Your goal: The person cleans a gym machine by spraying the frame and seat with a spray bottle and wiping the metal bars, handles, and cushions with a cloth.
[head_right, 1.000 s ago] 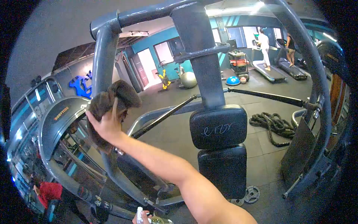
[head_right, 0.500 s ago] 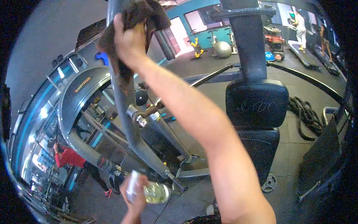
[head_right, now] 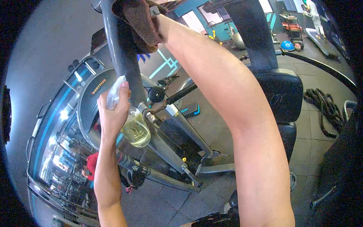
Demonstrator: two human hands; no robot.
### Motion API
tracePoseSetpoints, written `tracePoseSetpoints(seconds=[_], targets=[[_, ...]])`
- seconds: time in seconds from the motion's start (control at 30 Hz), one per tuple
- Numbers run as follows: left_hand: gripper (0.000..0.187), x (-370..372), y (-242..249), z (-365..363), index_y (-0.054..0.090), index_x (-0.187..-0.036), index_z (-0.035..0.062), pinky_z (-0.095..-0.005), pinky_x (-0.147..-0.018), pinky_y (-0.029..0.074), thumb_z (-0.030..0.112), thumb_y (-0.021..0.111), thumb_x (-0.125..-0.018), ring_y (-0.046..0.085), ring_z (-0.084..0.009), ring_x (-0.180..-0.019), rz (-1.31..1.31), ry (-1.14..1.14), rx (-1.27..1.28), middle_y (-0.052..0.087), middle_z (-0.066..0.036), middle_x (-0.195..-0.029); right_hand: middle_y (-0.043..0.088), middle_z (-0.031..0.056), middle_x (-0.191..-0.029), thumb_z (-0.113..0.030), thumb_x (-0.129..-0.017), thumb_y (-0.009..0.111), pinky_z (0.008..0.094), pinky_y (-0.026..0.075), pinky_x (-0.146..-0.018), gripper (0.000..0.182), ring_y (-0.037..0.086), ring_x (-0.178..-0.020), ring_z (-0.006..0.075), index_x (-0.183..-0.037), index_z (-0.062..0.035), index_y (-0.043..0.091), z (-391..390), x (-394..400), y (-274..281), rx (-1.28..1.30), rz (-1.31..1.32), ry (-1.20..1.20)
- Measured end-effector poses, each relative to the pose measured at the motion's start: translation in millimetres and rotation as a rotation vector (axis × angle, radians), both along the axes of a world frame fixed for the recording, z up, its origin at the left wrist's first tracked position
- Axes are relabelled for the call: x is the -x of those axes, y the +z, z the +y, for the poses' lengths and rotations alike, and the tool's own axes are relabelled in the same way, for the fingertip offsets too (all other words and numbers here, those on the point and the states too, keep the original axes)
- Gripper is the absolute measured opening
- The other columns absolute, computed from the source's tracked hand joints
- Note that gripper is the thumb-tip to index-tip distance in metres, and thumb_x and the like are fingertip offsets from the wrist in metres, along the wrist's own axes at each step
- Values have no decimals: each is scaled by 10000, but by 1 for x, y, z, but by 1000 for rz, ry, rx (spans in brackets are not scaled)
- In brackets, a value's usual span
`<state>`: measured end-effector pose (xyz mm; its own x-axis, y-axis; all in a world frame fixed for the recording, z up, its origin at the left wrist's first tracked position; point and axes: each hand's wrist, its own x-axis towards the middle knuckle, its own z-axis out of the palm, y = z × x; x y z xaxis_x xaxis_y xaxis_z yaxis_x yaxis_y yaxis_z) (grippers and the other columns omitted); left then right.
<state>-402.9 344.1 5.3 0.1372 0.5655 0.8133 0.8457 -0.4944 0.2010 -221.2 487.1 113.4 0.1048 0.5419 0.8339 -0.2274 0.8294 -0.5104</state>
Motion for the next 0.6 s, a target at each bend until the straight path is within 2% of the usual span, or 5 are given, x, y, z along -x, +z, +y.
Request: tracePoseSetpoints(seconds=[0.23,0.37,0.43,0.5,0.6], targets=[[325,36,-16,-1,700,-876,-22,-246,-549,444,286,630,-952,563,-71,-598,-49,-47,8,655,-20,-712,503,359,-1292,-589,-949,457,475,279,-1113,800,461,-1249,454,-1356,98,414,-2,16,5,0,61,-87],[308,52,-56,-33,662,-816,-36,-271,-513,388,238,619,-951,495,-81,-540,-255,-54,27,574,-22,-599,495,364,-1300,-601,-947,451,474,273,-1120,814,454,-1256,457,-1361,98,411,4,64,5,21,278,-431],[292,61,-80,-62,666,-824,-24,-243,-517,395,232,612,-955,522,-70,-559,-279,-93,63,592,-6,-637,487,346,-1321,-573,-843,658,481,331,-1081,846,441,-1246,506,-1316,98,453,10,106,-13,49,544,-778],[293,71,-112,-91,661,-832,-27,-238,-524,415,233,604,-955,548,-73,-575,-402,-55,119,598,-20,-652,284,379,-1470,-624,-915,486,547,202,-1154,907,275,-1351,548,-1465,68,284,-18,125,-65,-62,299,-703],[293,81,-162,-135,656,-856,-45,-241,-541,448,223,591,-954,591,-97,-600,-530,-40,196,633,-45,-689,290,366,-1465,-544,-900,579,561,228,-1135,857,296,-1332,545,-1457,41,296,-27,163,-144,48,68,-577]])
